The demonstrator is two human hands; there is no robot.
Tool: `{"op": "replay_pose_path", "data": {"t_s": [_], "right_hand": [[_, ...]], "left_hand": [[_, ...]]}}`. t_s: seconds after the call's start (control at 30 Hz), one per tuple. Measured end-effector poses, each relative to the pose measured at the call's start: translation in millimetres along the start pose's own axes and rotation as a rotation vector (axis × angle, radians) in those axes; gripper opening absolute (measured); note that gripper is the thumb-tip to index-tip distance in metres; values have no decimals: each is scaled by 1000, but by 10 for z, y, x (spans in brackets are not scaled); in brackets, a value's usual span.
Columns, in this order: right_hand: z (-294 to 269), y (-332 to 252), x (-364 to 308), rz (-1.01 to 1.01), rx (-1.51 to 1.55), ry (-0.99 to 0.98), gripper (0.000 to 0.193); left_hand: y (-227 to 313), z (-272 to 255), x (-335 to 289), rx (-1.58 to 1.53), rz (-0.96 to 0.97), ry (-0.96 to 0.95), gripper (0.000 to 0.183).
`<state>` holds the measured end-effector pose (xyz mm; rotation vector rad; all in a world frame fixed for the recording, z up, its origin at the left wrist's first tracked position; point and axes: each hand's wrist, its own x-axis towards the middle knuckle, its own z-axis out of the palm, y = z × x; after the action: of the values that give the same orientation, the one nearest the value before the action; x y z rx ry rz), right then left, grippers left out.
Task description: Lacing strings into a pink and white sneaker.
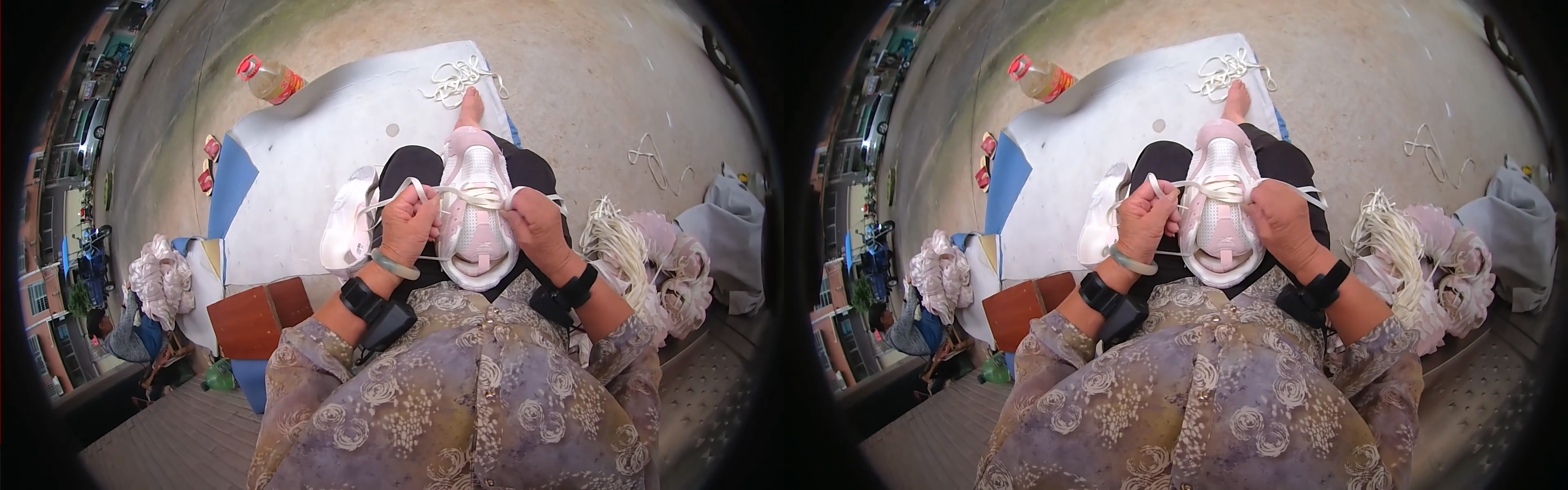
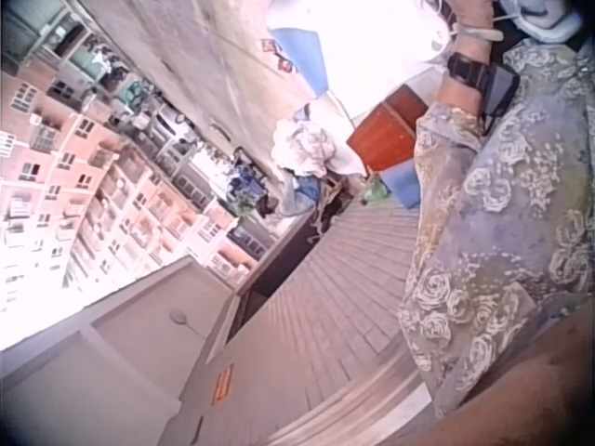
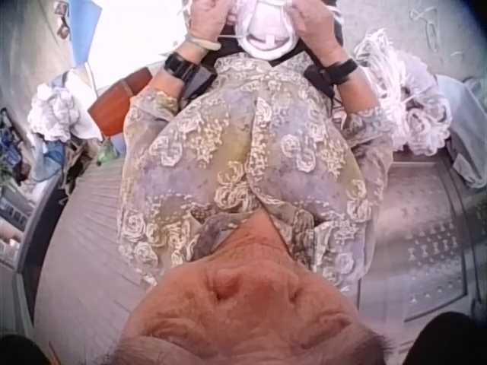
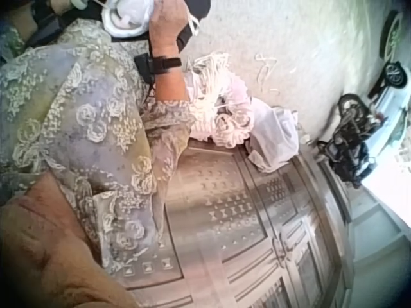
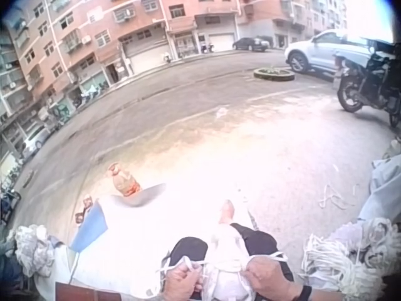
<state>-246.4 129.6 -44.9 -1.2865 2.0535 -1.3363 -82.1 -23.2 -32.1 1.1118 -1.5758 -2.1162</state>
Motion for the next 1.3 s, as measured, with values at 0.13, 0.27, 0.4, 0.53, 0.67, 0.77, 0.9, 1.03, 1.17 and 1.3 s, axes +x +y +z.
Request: {"op": "replay_pose_path", "data": {"t_s": [0.13, 0.27, 0.4, 0.53, 0.67, 0.77, 0.9, 1.03, 1.17, 1.3], "right_hand": [[36, -41, 102, -197, -223, -36, 13], [-28, 132, 38, 281, 180, -126, 20], [-71, 151, -77, 368, 237, -165, 23], [-70, 133, -121, 338, 292, -134, 23], [-72, 160, -119, 351, 324, -140, 23], [-95, 161, -122, 337, 290, -128, 21], [-136, 40, -70, 296, 208, -15, 19], [-150, -172, 20, 150, 6, 65, 14], [-44, -350, 120, -155, -210, 65, 8], [99, -398, 142, -235, -345, -5, 8]], "left_hand": [[-97, 95, 57, 155, 184, 54, 7], [-110, 155, 132, 256, 255, 118, 7], [-107, 169, 137, 297, 311, 110, 9], [-54, 163, 109, 453, 388, 76, 11], [-90, 162, 140, 565, 525, 15, 14], [-45, 171, 179, 654, 447, -9, 14], [-12, 143, 144, 618, 329, 27, 17], [-19, 107, 85, 424, 323, 40, 18], [-81, 71, 125, 483, 335, -5, 15], [-74, 70, 180, 609, 281, -21, 18]]}}
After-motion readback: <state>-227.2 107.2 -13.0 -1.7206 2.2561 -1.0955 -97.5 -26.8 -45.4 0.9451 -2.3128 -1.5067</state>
